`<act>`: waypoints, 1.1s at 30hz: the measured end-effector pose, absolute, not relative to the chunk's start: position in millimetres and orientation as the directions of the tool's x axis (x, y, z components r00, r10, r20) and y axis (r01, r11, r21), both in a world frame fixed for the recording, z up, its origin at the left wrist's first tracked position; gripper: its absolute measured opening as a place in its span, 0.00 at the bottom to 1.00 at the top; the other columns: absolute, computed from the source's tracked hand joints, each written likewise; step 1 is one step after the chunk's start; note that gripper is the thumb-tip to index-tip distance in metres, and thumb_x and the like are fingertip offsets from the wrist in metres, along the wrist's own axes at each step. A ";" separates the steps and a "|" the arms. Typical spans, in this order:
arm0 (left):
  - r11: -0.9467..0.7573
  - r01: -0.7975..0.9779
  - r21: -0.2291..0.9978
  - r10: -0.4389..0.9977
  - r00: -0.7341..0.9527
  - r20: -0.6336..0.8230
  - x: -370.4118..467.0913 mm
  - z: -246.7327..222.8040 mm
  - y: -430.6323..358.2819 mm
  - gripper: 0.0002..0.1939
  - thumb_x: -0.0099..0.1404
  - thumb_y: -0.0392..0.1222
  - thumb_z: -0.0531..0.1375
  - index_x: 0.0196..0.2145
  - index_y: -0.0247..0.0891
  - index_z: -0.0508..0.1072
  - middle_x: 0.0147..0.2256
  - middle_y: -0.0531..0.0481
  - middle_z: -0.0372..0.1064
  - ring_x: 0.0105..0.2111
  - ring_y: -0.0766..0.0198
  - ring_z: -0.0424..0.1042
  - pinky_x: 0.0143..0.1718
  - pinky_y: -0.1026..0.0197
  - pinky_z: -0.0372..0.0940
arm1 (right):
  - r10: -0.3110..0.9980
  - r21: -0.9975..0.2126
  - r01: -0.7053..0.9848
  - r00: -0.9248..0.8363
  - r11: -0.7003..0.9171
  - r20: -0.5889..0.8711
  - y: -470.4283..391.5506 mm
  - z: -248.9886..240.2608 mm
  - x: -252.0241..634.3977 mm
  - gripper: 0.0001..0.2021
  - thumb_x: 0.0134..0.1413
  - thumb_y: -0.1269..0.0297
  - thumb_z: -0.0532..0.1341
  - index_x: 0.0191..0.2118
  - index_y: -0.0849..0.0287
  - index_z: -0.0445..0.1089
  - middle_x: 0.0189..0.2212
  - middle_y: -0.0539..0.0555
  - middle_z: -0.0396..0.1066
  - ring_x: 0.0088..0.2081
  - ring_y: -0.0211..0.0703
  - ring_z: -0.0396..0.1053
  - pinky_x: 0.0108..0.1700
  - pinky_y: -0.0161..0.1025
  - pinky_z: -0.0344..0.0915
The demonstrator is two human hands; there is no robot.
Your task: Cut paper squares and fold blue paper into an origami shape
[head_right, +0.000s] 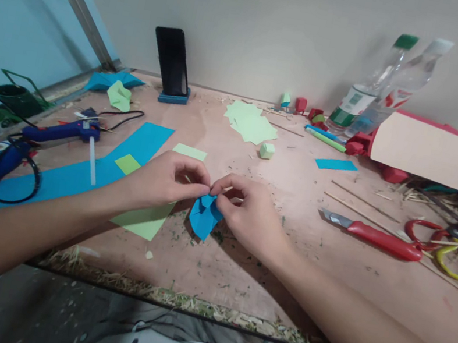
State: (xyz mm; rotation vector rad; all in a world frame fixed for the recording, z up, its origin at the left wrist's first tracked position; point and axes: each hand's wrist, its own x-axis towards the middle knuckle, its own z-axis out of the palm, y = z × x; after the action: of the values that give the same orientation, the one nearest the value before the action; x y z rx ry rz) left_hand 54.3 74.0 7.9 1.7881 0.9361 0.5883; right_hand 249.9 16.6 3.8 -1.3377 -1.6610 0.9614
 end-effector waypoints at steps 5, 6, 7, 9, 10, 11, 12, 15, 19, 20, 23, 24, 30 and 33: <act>-0.254 0.389 0.886 0.769 0.637 -0.059 52.6 10.9 75.0 0.10 0.65 0.42 0.63 0.30 0.34 0.81 0.24 0.50 0.74 0.23 0.66 0.67 0.25 0.64 0.60 | 0.982 -0.869 0.461 -0.138 0.180 0.130 16.0 2.5 248.9 0.08 0.53 0.74 0.59 0.32 0.57 0.76 0.31 0.52 0.77 0.34 0.42 0.74 0.35 0.37 0.70; -0.275 0.395 0.877 0.757 0.651 -0.056 52.4 11.5 75.1 0.11 0.66 0.42 0.62 0.30 0.34 0.81 0.23 0.50 0.73 0.23 0.66 0.66 0.25 0.64 0.60 | 0.981 -0.864 0.468 -0.142 0.186 0.135 15.8 2.5 248.9 0.09 0.52 0.75 0.59 0.32 0.57 0.76 0.31 0.52 0.77 0.34 0.42 0.74 0.34 0.37 0.69; -0.292 0.404 0.867 0.746 0.663 -0.058 52.1 11.9 75.3 0.11 0.67 0.42 0.62 0.30 0.34 0.81 0.23 0.51 0.73 0.23 0.67 0.66 0.25 0.64 0.59 | 0.980 -0.859 0.474 -0.146 0.191 0.137 15.6 2.5 248.8 0.09 0.51 0.75 0.58 0.32 0.57 0.75 0.30 0.51 0.77 0.33 0.41 0.74 0.34 0.36 0.69; -0.326 0.417 0.848 0.731 0.680 -0.053 52.0 12.1 75.6 0.12 0.67 0.42 0.62 0.30 0.34 0.82 0.23 0.51 0.73 0.24 0.66 0.66 0.25 0.63 0.58 | 0.981 -0.856 0.483 -0.151 0.184 0.125 15.2 2.3 248.5 0.09 0.51 0.76 0.58 0.32 0.57 0.75 0.30 0.51 0.77 0.32 0.41 0.74 0.33 0.36 0.69; -0.343 0.421 0.840 0.727 0.685 -0.046 52.0 11.9 75.6 0.12 0.68 0.42 0.62 0.31 0.35 0.82 0.24 0.50 0.74 0.25 0.65 0.66 0.25 0.63 0.59 | 0.982 -0.856 0.486 -0.151 0.174 0.114 15.1 2.1 248.4 0.09 0.51 0.76 0.58 0.33 0.57 0.75 0.29 0.51 0.77 0.31 0.41 0.74 0.33 0.36 0.69; -0.359 0.422 0.832 0.725 0.688 -0.036 52.2 11.5 75.6 0.12 0.67 0.42 0.62 0.31 0.35 0.83 0.25 0.50 0.75 0.26 0.64 0.68 0.26 0.63 0.59 | 0.983 -0.856 0.490 -0.151 0.163 0.101 15.0 1.9 248.4 0.09 0.52 0.75 0.59 0.34 0.57 0.74 0.29 0.51 0.77 0.31 0.41 0.74 0.33 0.36 0.69; -0.377 0.423 0.824 0.723 0.690 -0.023 52.4 11.1 75.5 0.11 0.67 0.42 0.62 0.32 0.36 0.83 0.27 0.49 0.77 0.28 0.63 0.69 0.27 0.62 0.60 | 0.984 -0.854 0.496 -0.152 0.154 0.090 15.0 1.7 248.7 0.08 0.53 0.75 0.59 0.34 0.57 0.74 0.29 0.51 0.77 0.31 0.41 0.74 0.32 0.36 0.69; -0.417 0.431 0.800 0.720 0.694 0.001 53.1 9.5 75.1 0.10 0.67 0.42 0.63 0.32 0.37 0.83 0.28 0.49 0.78 0.29 0.62 0.71 0.29 0.61 0.61 | 0.983 -0.844 0.514 -0.167 0.151 0.075 15.8 1.4 250.9 0.07 0.53 0.74 0.60 0.35 0.57 0.75 0.29 0.50 0.77 0.29 0.41 0.74 0.32 0.36 0.69; -0.439 0.466 0.768 0.721 0.692 -0.008 53.9 7.7 74.0 0.10 0.68 0.42 0.63 0.33 0.37 0.83 0.28 0.50 0.78 0.28 0.62 0.71 0.28 0.60 0.58 | 0.975 -0.838 0.520 -0.213 0.165 0.060 18.4 2.7 256.3 0.08 0.53 0.74 0.61 0.35 0.57 0.77 0.30 0.51 0.78 0.31 0.43 0.75 0.32 0.36 0.70; -0.444 0.476 0.759 0.727 0.687 -0.005 54.3 7.5 73.4 0.10 0.68 0.41 0.63 0.33 0.37 0.83 0.28 0.50 0.78 0.28 0.61 0.71 0.28 0.60 0.58 | 0.974 -0.837 0.522 -0.220 0.166 0.056 19.3 3.3 257.5 0.08 0.53 0.74 0.61 0.35 0.57 0.77 0.30 0.51 0.78 0.32 0.43 0.75 0.33 0.36 0.70; -0.482 0.498 0.721 0.736 0.677 0.025 55.9 7.7 71.4 0.09 0.68 0.40 0.63 0.33 0.37 0.83 0.29 0.50 0.78 0.29 0.61 0.71 0.29 0.60 0.58 | 0.973 -0.824 0.542 -0.226 0.166 0.047 22.2 5.2 260.4 0.08 0.55 0.72 0.62 0.35 0.57 0.79 0.31 0.51 0.79 0.34 0.44 0.75 0.34 0.37 0.69; -0.502 0.499 0.707 0.732 0.680 0.040 56.5 7.9 70.7 0.08 0.68 0.39 0.63 0.33 0.37 0.83 0.29 0.49 0.78 0.29 0.61 0.72 0.30 0.60 0.58 | 0.973 -0.816 0.555 -0.229 0.164 0.040 23.2 5.8 261.3 0.07 0.55 0.71 0.62 0.35 0.57 0.79 0.30 0.51 0.79 0.33 0.44 0.75 0.34 0.38 0.69; -0.552 0.475 0.685 0.708 0.701 0.085 58.0 6.7 69.8 0.08 0.70 0.39 0.63 0.36 0.39 0.84 0.33 0.48 0.80 0.33 0.59 0.75 0.34 0.59 0.61 | 0.966 -0.765 0.633 -0.249 0.114 -0.062 27.8 9.8 265.3 0.05 0.56 0.65 0.66 0.35 0.57 0.80 0.25 0.51 0.76 0.28 0.43 0.73 0.31 0.39 0.66; -0.555 0.467 0.688 0.704 0.705 0.089 58.6 7.2 70.7 0.08 0.70 0.40 0.63 0.37 0.38 0.84 0.35 0.47 0.81 0.35 0.58 0.76 0.37 0.59 0.63 | 0.961 -0.752 0.647 -0.267 0.123 -0.073 25.8 11.1 266.4 0.05 0.56 0.66 0.66 0.36 0.58 0.80 0.24 0.50 0.75 0.26 0.42 0.71 0.30 0.38 0.65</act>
State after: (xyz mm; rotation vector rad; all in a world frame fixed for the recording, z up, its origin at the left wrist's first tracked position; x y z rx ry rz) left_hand 58.6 70.7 7.2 2.2600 0.8884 0.4725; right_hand 266.4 25.8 11.1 -1.5516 -1.9735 0.9654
